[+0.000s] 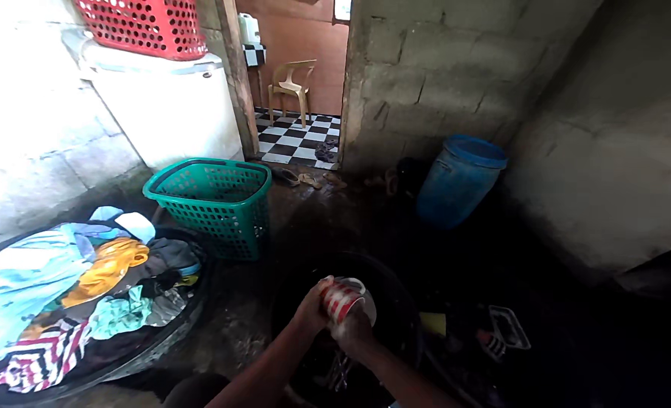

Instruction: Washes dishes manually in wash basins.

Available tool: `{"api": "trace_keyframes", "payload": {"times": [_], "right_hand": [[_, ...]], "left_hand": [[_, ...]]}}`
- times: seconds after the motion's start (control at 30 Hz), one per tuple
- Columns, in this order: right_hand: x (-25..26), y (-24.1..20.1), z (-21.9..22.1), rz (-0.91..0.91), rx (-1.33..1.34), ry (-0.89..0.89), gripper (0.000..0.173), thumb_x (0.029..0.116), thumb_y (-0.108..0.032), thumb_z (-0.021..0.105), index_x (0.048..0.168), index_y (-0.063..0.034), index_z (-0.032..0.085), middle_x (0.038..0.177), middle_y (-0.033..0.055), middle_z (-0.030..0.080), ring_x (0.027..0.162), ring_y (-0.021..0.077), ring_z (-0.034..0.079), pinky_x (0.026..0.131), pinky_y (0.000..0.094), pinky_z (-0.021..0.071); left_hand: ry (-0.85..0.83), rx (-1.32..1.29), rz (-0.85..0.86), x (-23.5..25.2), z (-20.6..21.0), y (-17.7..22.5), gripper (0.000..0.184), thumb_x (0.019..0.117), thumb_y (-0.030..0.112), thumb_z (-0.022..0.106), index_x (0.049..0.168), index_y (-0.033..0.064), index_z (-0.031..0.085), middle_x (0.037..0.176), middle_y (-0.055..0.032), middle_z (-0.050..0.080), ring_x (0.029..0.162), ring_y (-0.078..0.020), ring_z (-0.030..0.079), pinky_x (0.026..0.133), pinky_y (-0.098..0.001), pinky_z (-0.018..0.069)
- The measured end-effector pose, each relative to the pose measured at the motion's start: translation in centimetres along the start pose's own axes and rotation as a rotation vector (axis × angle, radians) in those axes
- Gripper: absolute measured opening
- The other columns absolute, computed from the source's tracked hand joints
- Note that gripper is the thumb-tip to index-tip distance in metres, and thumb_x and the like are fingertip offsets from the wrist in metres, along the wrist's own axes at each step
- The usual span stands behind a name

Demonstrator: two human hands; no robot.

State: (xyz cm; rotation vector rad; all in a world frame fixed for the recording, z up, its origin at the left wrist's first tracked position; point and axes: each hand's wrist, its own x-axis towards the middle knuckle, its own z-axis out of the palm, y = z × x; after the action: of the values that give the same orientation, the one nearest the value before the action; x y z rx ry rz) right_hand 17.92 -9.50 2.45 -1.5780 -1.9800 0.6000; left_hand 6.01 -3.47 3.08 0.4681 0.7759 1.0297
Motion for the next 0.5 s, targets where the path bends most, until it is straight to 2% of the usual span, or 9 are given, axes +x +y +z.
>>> {"api": "trace_keyframes", "payload": {"times": [0.07, 0.17, 0.23, 0.27, 0.33, 0.37, 0.4, 0.43, 0.5], "right_hand": [[-0.4, 1.1, 0.0, -0.193, -0.326, -0.134, 0.029, 0.0968, -0.011, 0.06, 0.115, 0.0078, 0.071, 0.118, 0.0276, 0.07, 0.118, 0.0434, 0.065, 0.102, 0.056, 0.0507], [-0.9, 0.8, 0.3, -0.248, -0.366, -0.203, 0.028, 0.0972, -0.011, 0.059, 0.116, 0.0058, 0.071, 0.119, 0.0271, 0.07, 0.12, 0.0441, 0.065, 0.104, 0.0586, 0.0492], [-0.6, -1.0, -0.5, -0.045, -0.106, -0.278, 0.043, 0.0952, -0.02, 0.064, 0.126, 0.0097, 0.064, 0.13, 0.0297, 0.064, 0.13, 0.0417, 0.056, 0.113, 0.0561, 0.0389], [-0.5, -1.5, -0.6, 0.017, 0.097, -0.188, 0.046, 0.0874, -0.018, 0.072, 0.123, 0.0105, 0.065, 0.123, 0.027, 0.067, 0.123, 0.0346, 0.061, 0.11, 0.0489, 0.0445], [-0.1, -2.4, -0.7, 0.197, 0.62, -0.023, 0.037, 0.0779, -0.002, 0.076, 0.111, 0.008, 0.064, 0.098, 0.0138, 0.069, 0.093, 0.0153, 0.067, 0.087, 0.031, 0.0556], [0.0, -2.9, -1.0, 0.315, 0.893, 0.001, 0.03, 0.08, 0.006, 0.072, 0.108, 0.0029, 0.06, 0.089, 0.0072, 0.066, 0.081, 0.0099, 0.065, 0.076, 0.0265, 0.0558], [0.1, -3.2, -1.1, 0.407, 1.083, 0.026, 0.028, 0.0817, 0.01, 0.068, 0.106, -0.0003, 0.059, 0.086, 0.0049, 0.064, 0.076, 0.0094, 0.064, 0.07, 0.0267, 0.0559], [0.2, -3.3, -1.0, 0.461, 1.161, 0.055, 0.028, 0.0827, 0.011, 0.066, 0.106, -0.0011, 0.058, 0.086, 0.0051, 0.064, 0.076, 0.0103, 0.063, 0.069, 0.0278, 0.0557], [0.0, -2.8, -0.4, 0.406, 0.968, 0.121, 0.034, 0.0815, 0.008, 0.069, 0.114, 0.0034, 0.058, 0.096, 0.0095, 0.065, 0.087, 0.0114, 0.064, 0.077, 0.0268, 0.0553]], "left_hand": [[0.071, 0.014, -0.045, 0.3, -0.1, 0.0, 0.027, 0.1078, 0.026, 0.042, 0.11, 0.0052, 0.059, 0.083, -0.0092, 0.068, 0.075, -0.0193, 0.069, 0.07, -0.0382, 0.0598], [0.088, 0.045, -0.036, 0.2, 0.0, -0.1, 0.023, 0.1066, 0.023, 0.043, 0.106, 0.0057, 0.059, 0.079, -0.0082, 0.067, 0.07, -0.0183, 0.069, 0.065, -0.0366, 0.0601], [0.033, 0.047, -0.014, -0.2, 0.3, 0.0, 0.024, 0.1064, 0.021, 0.04, 0.1, 0.0076, 0.058, 0.075, -0.0063, 0.067, 0.067, -0.0164, 0.069, 0.063, -0.0342, 0.0598], [-0.01, 0.038, 0.01, -0.5, 0.3, 0.0, 0.026, 0.1069, 0.022, 0.036, 0.098, 0.0093, 0.058, 0.074, -0.0043, 0.067, 0.067, -0.0142, 0.068, 0.063, -0.0318, 0.0595], [-0.091, -0.005, 0.093, -0.7, 0.0, -0.3, 0.033, 0.1058, 0.023, 0.032, 0.092, 0.0127, 0.06, 0.073, -0.0013, 0.069, 0.067, -0.0104, 0.069, 0.063, -0.0277, 0.0596], [-0.127, -0.038, 0.129, -0.6, -0.2, -0.6, 0.035, 0.1046, 0.024, 0.031, 0.089, 0.0147, 0.061, 0.073, -0.0003, 0.069, 0.068, -0.0093, 0.07, 0.063, -0.0269, 0.0598], [-0.163, -0.082, 0.15, -0.4, -0.4, -0.9, 0.037, 0.1032, 0.025, 0.031, 0.087, 0.0157, 0.063, 0.074, -0.0008, 0.07, 0.069, -0.0101, 0.07, 0.064, -0.0279, 0.0602], [-0.185, -0.113, 0.157, -0.2, -0.5, -1.2, 0.037, 0.1021, 0.026, 0.032, 0.086, 0.0157, 0.064, 0.075, -0.002, 0.071, 0.071, -0.0115, 0.071, 0.066, -0.0295, 0.0606], [-0.186, -0.097, 0.111, 0.1, -0.6, -1.2, 0.041, 0.104, 0.029, 0.029, 0.088, 0.0147, 0.064, 0.078, -0.0034, 0.071, 0.073, -0.0133, 0.071, 0.067, -0.0315, 0.0607]]}}
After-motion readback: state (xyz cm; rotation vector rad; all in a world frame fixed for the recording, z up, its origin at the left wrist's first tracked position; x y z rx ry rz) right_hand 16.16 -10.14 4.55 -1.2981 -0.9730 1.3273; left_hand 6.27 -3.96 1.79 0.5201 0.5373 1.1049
